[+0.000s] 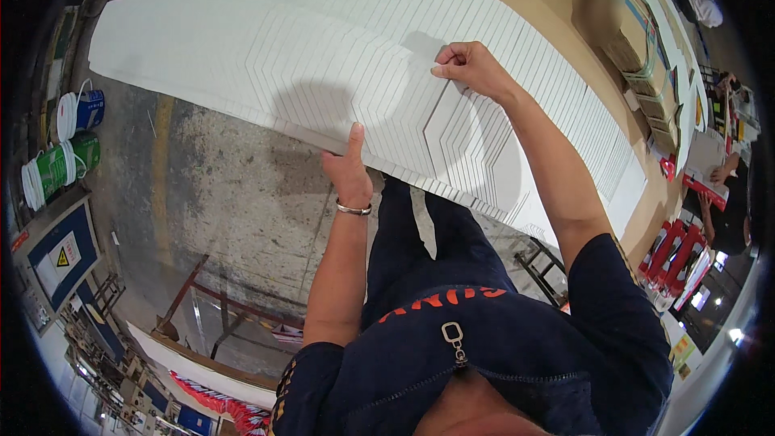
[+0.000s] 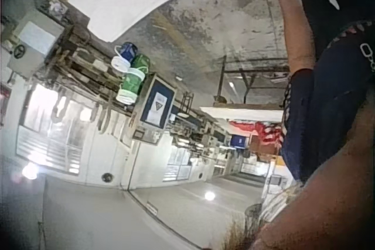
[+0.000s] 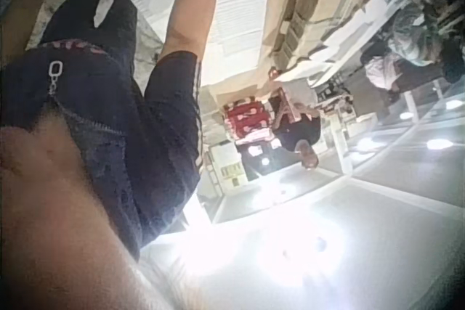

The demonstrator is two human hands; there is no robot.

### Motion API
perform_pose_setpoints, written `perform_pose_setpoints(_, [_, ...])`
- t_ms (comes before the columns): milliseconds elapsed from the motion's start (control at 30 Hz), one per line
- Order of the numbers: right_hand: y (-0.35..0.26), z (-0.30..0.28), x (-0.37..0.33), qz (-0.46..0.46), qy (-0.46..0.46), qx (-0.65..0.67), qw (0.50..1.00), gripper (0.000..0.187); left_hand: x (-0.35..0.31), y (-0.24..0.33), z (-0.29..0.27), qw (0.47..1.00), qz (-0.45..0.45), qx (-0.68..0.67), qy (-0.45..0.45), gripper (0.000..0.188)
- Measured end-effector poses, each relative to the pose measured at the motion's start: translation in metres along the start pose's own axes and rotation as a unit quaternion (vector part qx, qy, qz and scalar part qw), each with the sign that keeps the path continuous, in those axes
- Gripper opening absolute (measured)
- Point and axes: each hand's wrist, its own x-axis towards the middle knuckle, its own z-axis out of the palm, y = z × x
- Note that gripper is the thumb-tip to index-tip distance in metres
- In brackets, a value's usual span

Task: The person repeatedly picks up pre-cut white cardboard pieces from a table, aligns them, and folds them into box shapes. They then stack the assembled boxes on the table. Other workers are visible in the background handling similar materials.

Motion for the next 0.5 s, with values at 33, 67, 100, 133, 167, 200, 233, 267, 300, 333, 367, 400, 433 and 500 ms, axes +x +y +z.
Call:
perform_pose_setpoints(33, [0.000, 0.000, 0.000, 0.002, -0.001, -0.003, 1.000, 0.015, 0.001, -0.001, -0.001, 1.000, 0.006, -0.001, -0.005, 0.059])
perform_pose_setpoints(67, [0.000, 0.000, -0.001, 0.003, -0.005, -0.005, 1.000, 0.016, 0.002, -0.001, -0.001, 1.000, 0.011, -0.002, -0.010, 0.060])
perform_pose_setpoints(100, [-0.001, 0.000, 0.000, 0.001, -0.011, -0.007, 1.000, 0.017, 0.002, 0.001, 0.001, 1.000, 0.002, -0.010, -0.009, 0.061])
perform_pose_setpoints(133, [-0.001, -0.001, 0.001, -0.001, -0.018, -0.010, 1.000, 0.017, 0.001, 0.004, 0.002, 1.000, -0.008, -0.018, -0.008, 0.062])
perform_pose_setpoints(167, [-0.002, -0.004, 0.000, -0.008, -0.017, -0.006, 1.000, 0.019, 0.001, 0.006, 0.004, 0.999, -0.018, -0.026, -0.008, 0.063])
perform_pose_setpoints(200, [-0.002, -0.005, -0.003, -0.015, -0.017, 0.000, 1.000, 0.020, 0.001, 0.006, 0.003, 0.999, -0.010, -0.030, -0.005, 0.063])
perform_pose_setpoints(233, [-0.001, -0.007, -0.004, -0.022, -0.018, 0.006, 1.000, 0.021, 0.002, 0.004, 0.004, 0.999, -0.002, -0.034, -0.002, 0.063])
perform_pose_setpoints(267, [0.003, -0.008, -0.005, -0.028, -0.031, 0.008, 0.999, 0.022, 0.003, 0.003, 0.005, 0.999, 0.005, -0.038, 0.001, 0.063])
perform_pose_setpoints(300, [0.008, -0.011, -0.006, -0.032, -0.042, 0.009, 0.999, 0.023, 0.002, 0.004, 0.007, 0.999, 0.000, -0.041, 0.004, 0.063])
perform_pose_setpoints(333, [0.011, -0.012, -0.007, -0.035, -0.053, 0.010, 0.998, 0.024, 0.001, 0.006, 0.009, 0.999, -0.006, -0.045, 0.008, 0.063])
perform_pose_setpoints(367, [0.014, -0.011, -0.006, -0.027, -0.053, 0.008, 0.998, 0.024, 0.000, 0.008, 0.010, 0.999, -0.012, -0.048, 0.011, 0.064])
perform_pose_setpoints(400, [0.009, -0.012, -0.007, -0.018, -0.053, 0.005, 0.998, 0.025, 0.000, 0.007, 0.009, 0.998, -0.014, -0.054, 0.011, 0.064])
perform_pose_setpoints(433, [0.008, -0.013, -0.008, -0.009, -0.052, 0.002, 0.999, 0.025, 0.000, 0.007, 0.008, 0.998, -0.016, -0.061, 0.010, 0.064])
perform_pose_setpoints(500, [0.013, -0.011, -0.011, -0.012, -0.047, 0.021, 0.999, 0.025, 0.000, 0.006, 0.008, 0.998, -0.015, -0.065, 0.015, 0.066])
